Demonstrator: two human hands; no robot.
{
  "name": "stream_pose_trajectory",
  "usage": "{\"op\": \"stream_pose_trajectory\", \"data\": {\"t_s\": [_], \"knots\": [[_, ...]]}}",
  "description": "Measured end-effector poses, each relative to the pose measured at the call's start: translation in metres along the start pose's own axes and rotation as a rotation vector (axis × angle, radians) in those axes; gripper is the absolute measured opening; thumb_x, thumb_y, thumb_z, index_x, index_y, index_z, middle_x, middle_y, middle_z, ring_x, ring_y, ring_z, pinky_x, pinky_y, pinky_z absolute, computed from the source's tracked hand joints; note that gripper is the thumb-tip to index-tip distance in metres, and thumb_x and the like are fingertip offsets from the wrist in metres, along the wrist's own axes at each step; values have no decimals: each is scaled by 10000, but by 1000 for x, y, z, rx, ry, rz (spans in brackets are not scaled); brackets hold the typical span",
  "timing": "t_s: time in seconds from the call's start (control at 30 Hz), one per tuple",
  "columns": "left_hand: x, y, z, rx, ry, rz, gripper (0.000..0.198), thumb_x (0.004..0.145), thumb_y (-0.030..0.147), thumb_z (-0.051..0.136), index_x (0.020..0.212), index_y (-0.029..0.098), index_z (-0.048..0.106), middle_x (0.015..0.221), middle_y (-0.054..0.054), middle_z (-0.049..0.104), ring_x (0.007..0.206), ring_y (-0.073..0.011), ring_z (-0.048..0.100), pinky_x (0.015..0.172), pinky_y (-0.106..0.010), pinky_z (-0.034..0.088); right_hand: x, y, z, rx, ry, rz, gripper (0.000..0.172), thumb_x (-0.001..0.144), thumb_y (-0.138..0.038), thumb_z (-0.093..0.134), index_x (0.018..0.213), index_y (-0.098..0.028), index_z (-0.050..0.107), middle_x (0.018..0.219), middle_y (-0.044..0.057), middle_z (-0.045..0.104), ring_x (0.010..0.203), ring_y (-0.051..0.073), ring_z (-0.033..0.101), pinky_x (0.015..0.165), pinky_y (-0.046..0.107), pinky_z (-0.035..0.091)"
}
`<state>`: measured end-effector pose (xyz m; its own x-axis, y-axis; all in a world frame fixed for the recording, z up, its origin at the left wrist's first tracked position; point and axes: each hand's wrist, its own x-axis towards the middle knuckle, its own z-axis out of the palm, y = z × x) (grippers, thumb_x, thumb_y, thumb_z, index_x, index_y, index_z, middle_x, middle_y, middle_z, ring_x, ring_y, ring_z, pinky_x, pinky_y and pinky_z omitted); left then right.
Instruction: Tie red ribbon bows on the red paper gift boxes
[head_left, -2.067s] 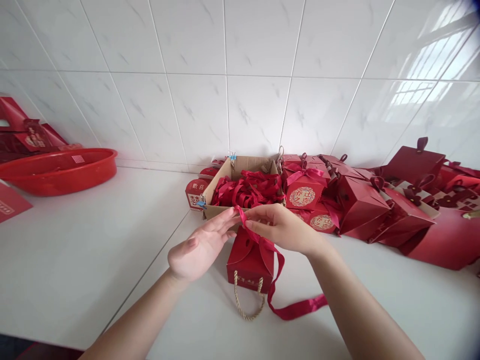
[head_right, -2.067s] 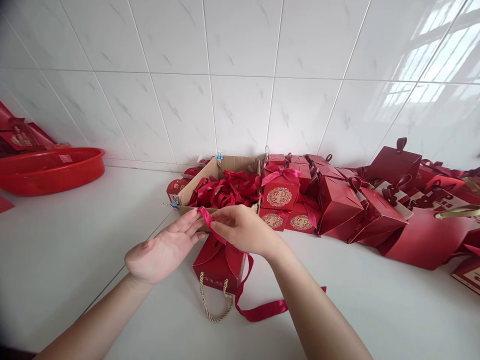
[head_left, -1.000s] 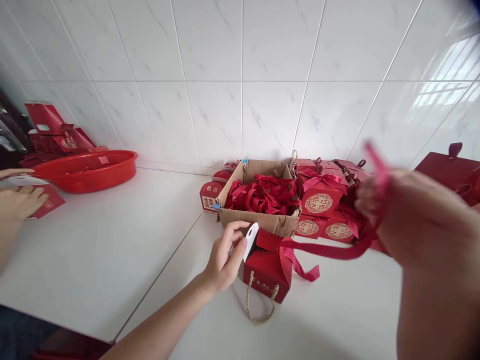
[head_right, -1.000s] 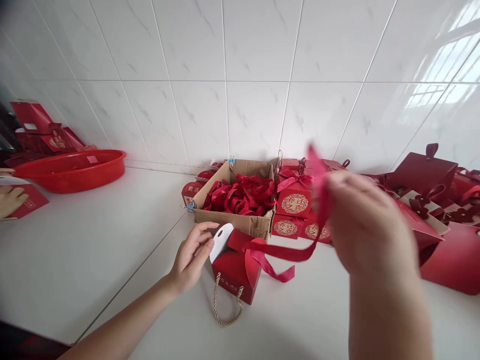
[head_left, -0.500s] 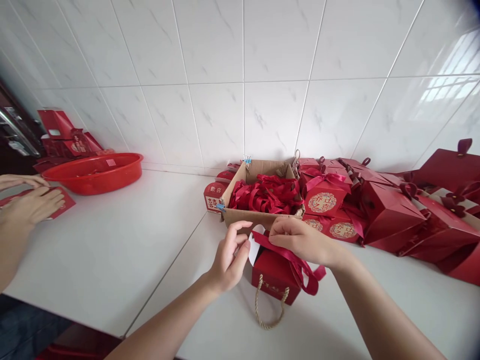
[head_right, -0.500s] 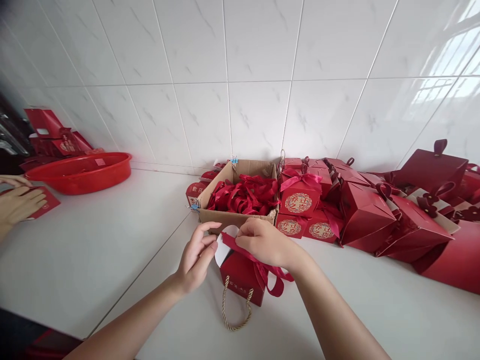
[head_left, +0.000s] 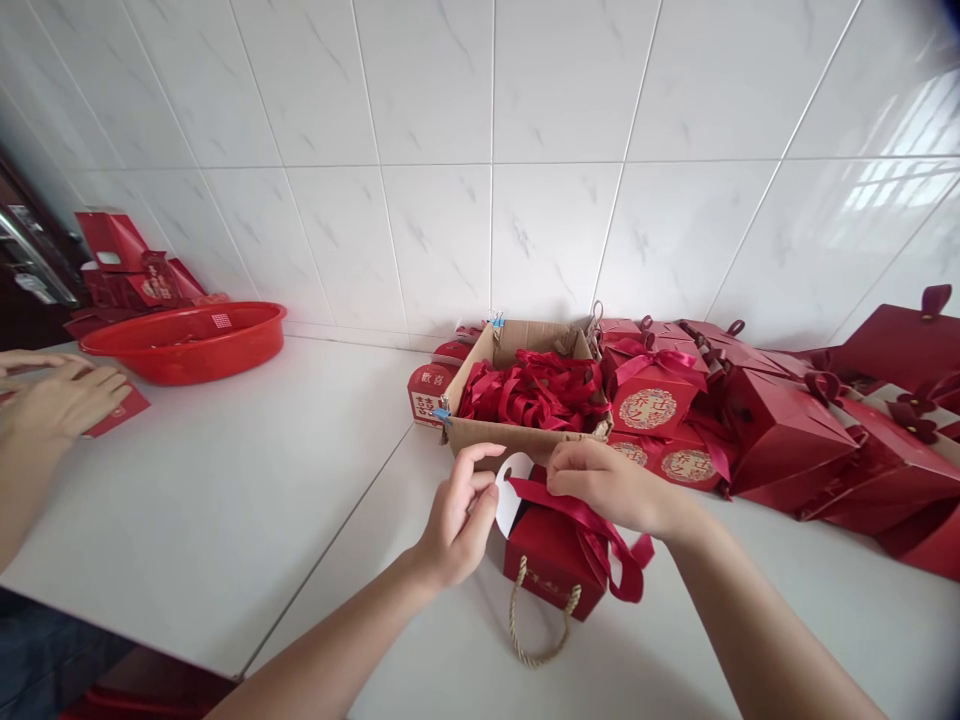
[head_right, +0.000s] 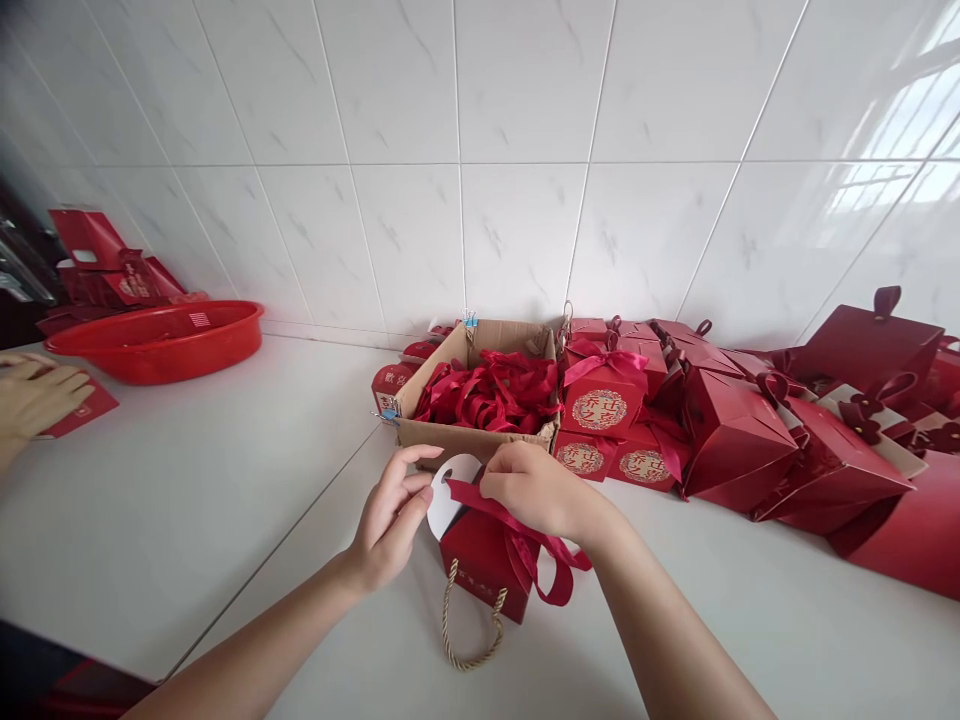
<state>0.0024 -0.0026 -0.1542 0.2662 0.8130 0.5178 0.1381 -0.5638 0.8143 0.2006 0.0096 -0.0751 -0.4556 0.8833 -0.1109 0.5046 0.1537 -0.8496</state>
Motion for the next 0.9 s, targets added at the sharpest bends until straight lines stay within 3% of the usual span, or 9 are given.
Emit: {"op": "stream_pose_trajectory", "data": {"t_s": [0.27, 0.37, 0.47, 0.6, 0.7, 0.8, 0.9], "knots": [[-1, 10, -1, 36, -66, 72, 228, 949, 221, 369, 1176, 204, 378, 540, 86, 322, 458, -96, 271, 483, -253, 253, 2, 1, 6, 6, -17, 21, 167, 767, -273, 478, 635, -177, 513, 647, -11, 472, 570, 115, 407, 531, 257, 335], [-1, 11, -2, -9, -88, 13, 240, 948, 282, 395, 1171, 195, 393, 545, 77, 362, 471, -101, 311, 489, -251, 268, 2, 0, 6, -13, -32, 21, 149, 757, -255, 467, 636, -176, 501, 646, -14, 462, 571, 113, 398, 521, 255, 321], [1, 10, -1, -75, -95, -130, 289, 953, 390, 392, 1154, 185, 429, 524, 72, 381, 486, -113, 363, 497, -248, 291, 2, -1, 6, -39, -20, -6, 140, 753, -243, 452, 639, -177, 501, 650, -14, 464, 589, 118, 407, 533, 258, 323], [6, 10, 1, -204, -108, -306, 337, 942, 492, 382, 913, 179, 503, 533, 49, 427, 504, -115, 412, 503, -242, 322, 1, -3, 6, -74, -12, -4, 129, 754, -233, 439, 655, -179, 502, 671, -15, 468, 602, 120, 415, 530, 257, 317], [8, 12, 3, -251, -107, -346, 367, 904, 479, 483, 710, 167, 474, 569, 40, 427, 516, -93, 384, 489, -221, 300, 2, -3, 8, -94, -25, -18, 149, 768, -228, 428, 632, -182, 465, 641, -23, 439, 580, 112, 387, 512, 254, 306], [9, 14, 1, -285, -73, -352, 326, 884, 414, 544, 686, 159, 497, 549, 43, 443, 512, -88, 398, 499, -215, 313, 0, -4, 5, -151, -1, -51, 210, 810, -261, 437, 616, -184, 453, 625, -21, 451, 569, 112, 391, 505, 256, 311], [14, 18, -6, -405, 13, -331, 310, 893, 349, 537, 648, 167, 481, 473, 53, 437, 473, -91, 421, 503, -221, 348, -12, -7, -5, -251, 104, -80, 217, 847, -316, 460, 685, -188, 528, 695, 6, 537, 614, 136, 468, 543, 270, 356]]}}
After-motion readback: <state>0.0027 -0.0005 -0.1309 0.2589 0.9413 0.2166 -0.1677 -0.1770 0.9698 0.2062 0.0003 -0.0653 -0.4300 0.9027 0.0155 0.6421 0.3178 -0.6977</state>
